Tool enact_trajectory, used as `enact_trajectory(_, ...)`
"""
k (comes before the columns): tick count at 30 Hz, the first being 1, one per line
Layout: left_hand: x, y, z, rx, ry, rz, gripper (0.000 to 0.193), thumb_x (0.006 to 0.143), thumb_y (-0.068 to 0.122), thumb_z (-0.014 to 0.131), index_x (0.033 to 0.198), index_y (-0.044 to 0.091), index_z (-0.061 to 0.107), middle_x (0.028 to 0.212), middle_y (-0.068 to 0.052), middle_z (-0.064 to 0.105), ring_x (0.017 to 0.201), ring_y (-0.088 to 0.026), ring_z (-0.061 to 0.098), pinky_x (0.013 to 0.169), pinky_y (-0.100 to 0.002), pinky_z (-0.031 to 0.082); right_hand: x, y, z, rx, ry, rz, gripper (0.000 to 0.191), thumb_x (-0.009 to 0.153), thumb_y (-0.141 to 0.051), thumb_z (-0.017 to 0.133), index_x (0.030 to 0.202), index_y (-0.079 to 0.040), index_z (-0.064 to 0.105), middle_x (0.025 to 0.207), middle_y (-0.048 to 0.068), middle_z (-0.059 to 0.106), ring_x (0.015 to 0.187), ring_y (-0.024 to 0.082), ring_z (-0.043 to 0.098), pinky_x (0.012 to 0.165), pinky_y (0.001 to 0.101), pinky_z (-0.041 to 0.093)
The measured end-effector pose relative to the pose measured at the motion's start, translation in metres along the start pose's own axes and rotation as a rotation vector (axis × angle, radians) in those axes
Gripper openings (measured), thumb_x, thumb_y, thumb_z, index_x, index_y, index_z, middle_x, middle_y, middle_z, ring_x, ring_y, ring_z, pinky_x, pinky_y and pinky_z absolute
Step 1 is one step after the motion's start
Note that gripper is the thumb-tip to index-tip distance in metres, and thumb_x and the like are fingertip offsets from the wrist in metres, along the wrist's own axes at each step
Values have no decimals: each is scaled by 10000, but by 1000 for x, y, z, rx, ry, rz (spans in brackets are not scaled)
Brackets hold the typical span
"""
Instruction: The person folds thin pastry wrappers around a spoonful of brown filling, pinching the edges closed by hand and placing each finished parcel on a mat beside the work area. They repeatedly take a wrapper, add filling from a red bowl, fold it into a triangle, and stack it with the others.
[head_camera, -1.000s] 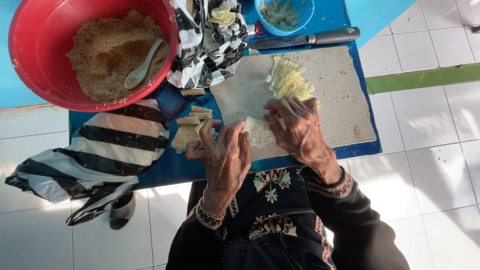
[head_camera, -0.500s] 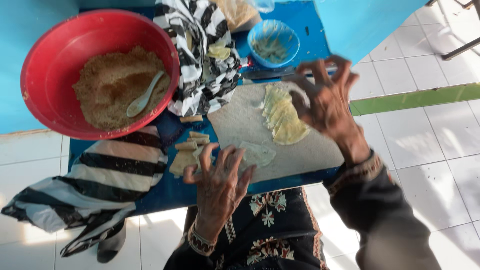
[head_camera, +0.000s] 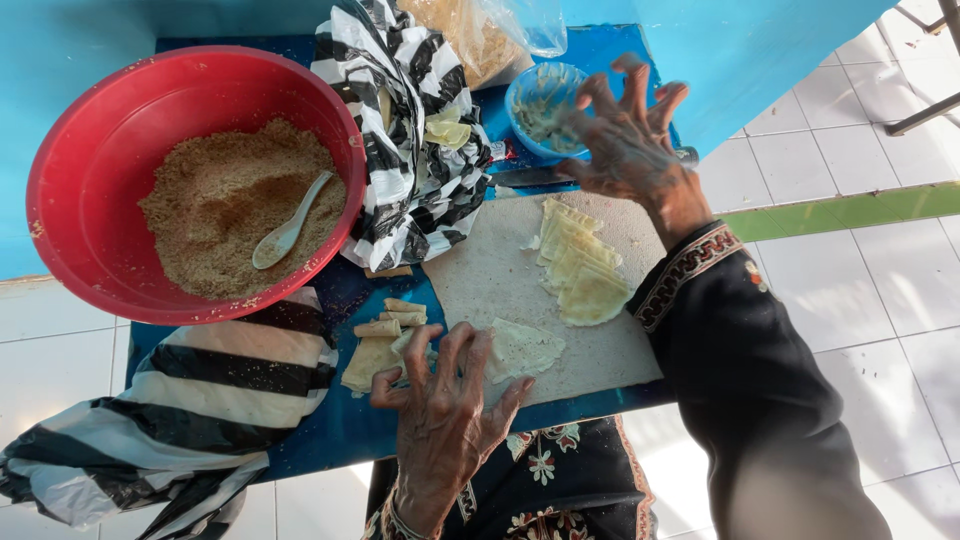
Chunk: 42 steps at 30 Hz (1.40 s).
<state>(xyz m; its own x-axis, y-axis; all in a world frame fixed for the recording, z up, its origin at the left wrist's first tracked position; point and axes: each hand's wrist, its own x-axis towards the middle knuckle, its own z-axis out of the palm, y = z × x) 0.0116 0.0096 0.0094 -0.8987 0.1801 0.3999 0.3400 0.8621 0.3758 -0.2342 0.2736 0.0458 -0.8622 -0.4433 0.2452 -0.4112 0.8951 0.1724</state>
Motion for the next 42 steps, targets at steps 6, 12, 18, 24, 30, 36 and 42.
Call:
enact_trajectory(6, 2, -1, 3, -19, 2, 9, 650, 846, 675, 666, 1189, 124, 698, 1221, -16, 620, 1285, -292, 402, 980, -552, 152, 10, 3, -3, -11, -63, -35, 511, 686, -539, 855, 1125, -286, 788, 1287, 69, 496, 1362, 412, 203, 815, 735, 224)
enact_trajectory(12, -1, -2, 1, -36, 1, 1, 675, 837, 694, 676, 1194, 121, 690, 1233, -17, 636, 1286, -280, 409, 994, -556, 155, 1, -4, -4, 83, -73, -13, 316, 660, -386, 887, 949, -269, 834, 1266, -22, 562, 1361, 379, 253, 883, 687, 239)
enact_trajectory(18, -3, -3, -3, -80, 23, -19, 705, 820, 677, 700, 1216, 94, 672, 1209, -33, 670, 1289, -290, 415, 1013, -559, 150, -8, -14, -7, 309, 49, 34, 357, 605, -291, 953, 896, -214, 760, 1257, -15, 568, 1297, 368, 323, 938, 628, 277)
enact_trajectory(24, 0, -1, -12, -106, 92, -38, 572, 826, 504, 753, 1211, 94, 651, 1191, -39, 677, 1293, -310, 443, 1041, -514, 205, -37, -41, -43, 484, 170, -14, 479, 640, -252, 945, 1000, -165, 642, 1261, 31, 533, 1266, 359, 337, 1094, 533, 294)
enact_trajectory(30, -5, -6, -14, -136, 113, -30, 440, 836, 311, 765, 1191, 89, 631, 1188, -16, 673, 1298, -300, 468, 1014, -534, 252, -112, -112, -71, 603, 50, -260, 353, 719, -143, 877, 1029, -215, 726, 1182, -8, 584, 1221, 300, 412, 1054, 498, 301)
enact_trajectory(36, -8, -6, -16, -173, 132, -5, 361, 804, 262, 780, 1107, 111, 652, 1176, -23, 653, 1290, -319, 461, 1006, -558, 269, -134, -153, -72, 478, 70, -238, 435, 732, -116, 794, 1154, -209, 752, 1266, 21, 562, 1226, 349, 383, 959, 534, 282)
enact_trajectory(42, -16, -11, -11, -217, 130, -32, 259, 802, 237, 786, 998, 109, 675, 1161, -16, 653, 1314, -316, 460, 1024, -551, 286, -160, -175, -73, 83, 222, -273, 403, 859, -243, 765, 1260, -215, 736, 1312, 17, 526, 1274, 306, 387, 1003, 610, 267)
